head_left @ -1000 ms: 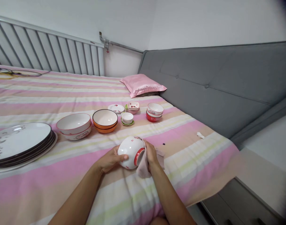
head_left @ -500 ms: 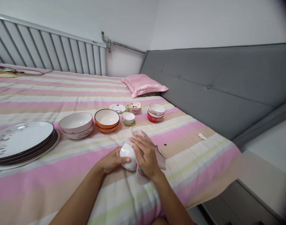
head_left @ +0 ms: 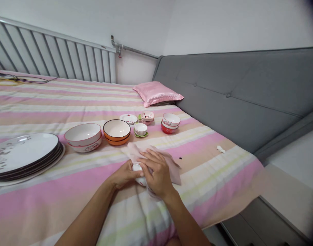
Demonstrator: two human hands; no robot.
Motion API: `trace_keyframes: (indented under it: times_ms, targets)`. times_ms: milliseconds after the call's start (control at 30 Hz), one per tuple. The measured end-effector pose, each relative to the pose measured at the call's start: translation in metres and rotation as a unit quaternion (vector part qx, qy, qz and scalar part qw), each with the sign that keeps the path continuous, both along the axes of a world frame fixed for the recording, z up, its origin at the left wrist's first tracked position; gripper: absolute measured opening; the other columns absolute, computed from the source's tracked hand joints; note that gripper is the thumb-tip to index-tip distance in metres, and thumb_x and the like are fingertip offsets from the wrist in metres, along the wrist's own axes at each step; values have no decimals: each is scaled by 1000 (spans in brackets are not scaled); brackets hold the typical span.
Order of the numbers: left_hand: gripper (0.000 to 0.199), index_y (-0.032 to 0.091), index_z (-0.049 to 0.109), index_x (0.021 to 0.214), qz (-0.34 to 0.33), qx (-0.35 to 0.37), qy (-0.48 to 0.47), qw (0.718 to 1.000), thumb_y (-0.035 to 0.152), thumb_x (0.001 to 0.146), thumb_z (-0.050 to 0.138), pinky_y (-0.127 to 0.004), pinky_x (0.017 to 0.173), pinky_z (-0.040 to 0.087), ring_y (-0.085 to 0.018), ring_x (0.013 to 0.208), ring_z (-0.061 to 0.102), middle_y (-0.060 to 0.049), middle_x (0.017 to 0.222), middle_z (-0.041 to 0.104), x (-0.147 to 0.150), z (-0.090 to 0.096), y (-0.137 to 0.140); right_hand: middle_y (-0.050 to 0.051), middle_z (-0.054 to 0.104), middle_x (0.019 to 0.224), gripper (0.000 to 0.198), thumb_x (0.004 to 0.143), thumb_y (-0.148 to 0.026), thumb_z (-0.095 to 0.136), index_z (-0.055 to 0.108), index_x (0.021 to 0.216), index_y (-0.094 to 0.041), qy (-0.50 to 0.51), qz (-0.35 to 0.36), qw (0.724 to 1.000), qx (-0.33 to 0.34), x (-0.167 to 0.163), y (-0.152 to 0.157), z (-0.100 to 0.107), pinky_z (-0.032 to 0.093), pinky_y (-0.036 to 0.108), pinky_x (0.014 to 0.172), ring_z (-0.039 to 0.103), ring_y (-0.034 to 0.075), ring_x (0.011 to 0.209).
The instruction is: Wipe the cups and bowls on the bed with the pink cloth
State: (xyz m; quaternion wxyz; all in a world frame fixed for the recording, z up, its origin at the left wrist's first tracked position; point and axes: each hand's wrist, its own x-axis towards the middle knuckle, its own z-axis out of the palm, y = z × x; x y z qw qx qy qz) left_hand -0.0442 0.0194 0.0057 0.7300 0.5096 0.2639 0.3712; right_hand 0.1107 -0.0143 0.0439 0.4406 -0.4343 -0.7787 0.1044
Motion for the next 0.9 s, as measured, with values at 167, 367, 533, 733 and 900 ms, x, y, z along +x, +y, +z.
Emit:
trace_keyframes:
  times_ms: [167, 367, 533, 733, 900]
  targets:
    - [35, 10, 65, 90, -8, -28, 1, 1000, 26, 63, 81, -27, 61, 51, -15, 63, 61, -5, 73, 66, 4, -1, 1, 0, 64, 122, 29, 89, -25, 48, 69, 108, -31, 73, -30, 996, -28, 3, 9, -6, 37, 45, 105, 50, 23, 123]
    - [49, 11, 62, 106, -12, -32, 0, 999, 26, 63, 80, -25, 59, 50, -14, 64, 60, -6, 81, 67, 3, -2, 1, 1, 68, 114, 29, 89, -24, 47, 71, 104, -28, 181, -28, 981, -59, 7, 18, -12, 39, 40, 106, 55, 21, 119]
    - [51, 10, 64, 106, -7, -35, 16, 999, 27, 62, 81, -26, 61, 51, -16, 68, 61, -8, 83, 68, 4, 1, 0, 4, 69, 112, 28, 88, -28, 48, 73, 101, -23, 251, -52, 960, -107, 10, 23, -18, 41, 38, 103, 57, 23, 116]
    - [50, 9, 66, 104, -2, -41, 24, 999, 29, 60, 82, -29, 65, 52, -20, 71, 64, -11, 86, 71, 4, 4, -1, 4, 71, 106, 29, 86, -31, 49, 73, 98, -21, 317, -54, 936, -141, 12, 25, -17, 46, 34, 94, 63, 23, 104]
    - [50, 10, 67, 104, -9, -29, 35, 999, 29, 61, 81, -32, 70, 52, -22, 76, 65, -11, 88, 71, 2, 3, -2, -3, 65, 63, 28, 82, -34, 52, 70, 67, -18, 352, -119, 910, -182, 14, 27, -22, 45, 25, 66, 58, 18, 69]
